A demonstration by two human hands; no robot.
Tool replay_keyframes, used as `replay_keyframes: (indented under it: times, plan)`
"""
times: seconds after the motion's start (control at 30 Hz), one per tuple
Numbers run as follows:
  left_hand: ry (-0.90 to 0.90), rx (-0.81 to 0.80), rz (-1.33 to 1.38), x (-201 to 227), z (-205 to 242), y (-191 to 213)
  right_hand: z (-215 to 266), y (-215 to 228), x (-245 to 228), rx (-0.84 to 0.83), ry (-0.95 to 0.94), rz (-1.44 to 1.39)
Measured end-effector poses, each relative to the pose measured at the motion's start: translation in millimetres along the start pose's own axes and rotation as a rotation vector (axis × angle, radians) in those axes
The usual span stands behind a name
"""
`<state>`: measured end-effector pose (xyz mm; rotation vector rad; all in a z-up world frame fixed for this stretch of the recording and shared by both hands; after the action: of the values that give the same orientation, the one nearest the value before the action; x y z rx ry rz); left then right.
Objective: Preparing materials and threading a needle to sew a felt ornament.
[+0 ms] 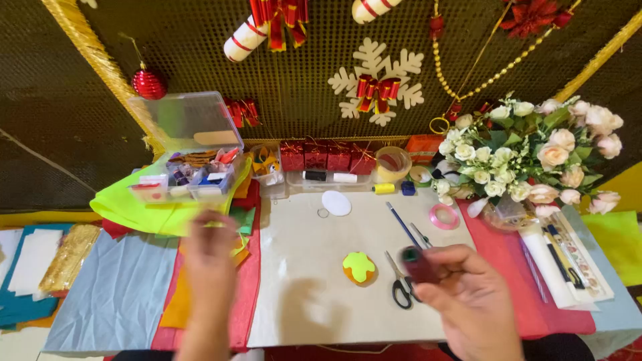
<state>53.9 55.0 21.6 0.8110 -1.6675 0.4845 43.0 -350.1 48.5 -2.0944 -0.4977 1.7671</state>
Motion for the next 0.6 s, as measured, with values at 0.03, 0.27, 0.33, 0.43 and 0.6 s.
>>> replay_keyframes:
  times: [0.03, 0.27, 0.33, 0.43, 0.6]
  plan:
    - [-0.044, -0.315, 0.075, 24, 31, -31, 2, -13, 2, -0.067, 0.008, 0.130]
    - [0.000, -1.020, 0.587, 108, 144, -83, 32, -74, -3, -0.244, 0.222, 0.378]
    - [-0.041, -1.023, 0.596, 108, 144, -82, 33, -72, -9, -0.265, 0.251, 0.422]
    - [-0.087, -1.016, 0.583, 111, 144, -78, 33, -77, -18, -0.345, 0.280, 0.475]
    - [-0.176, -0.943, 0.413, 117, 145, -68, 38, -83, -32, -0.215, 0.341, 0.800]
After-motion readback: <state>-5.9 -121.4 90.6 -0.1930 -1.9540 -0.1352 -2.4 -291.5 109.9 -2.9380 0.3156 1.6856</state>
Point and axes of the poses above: each hand's wrist, its own z-axis away from the middle knuckle, its own y-axis out of the back of the hand, x = y × z, the point moved 8 cm from there along -z, towards the middle knuckle, and after that the axes turned 1 degree about y, right-handed, at the moved point
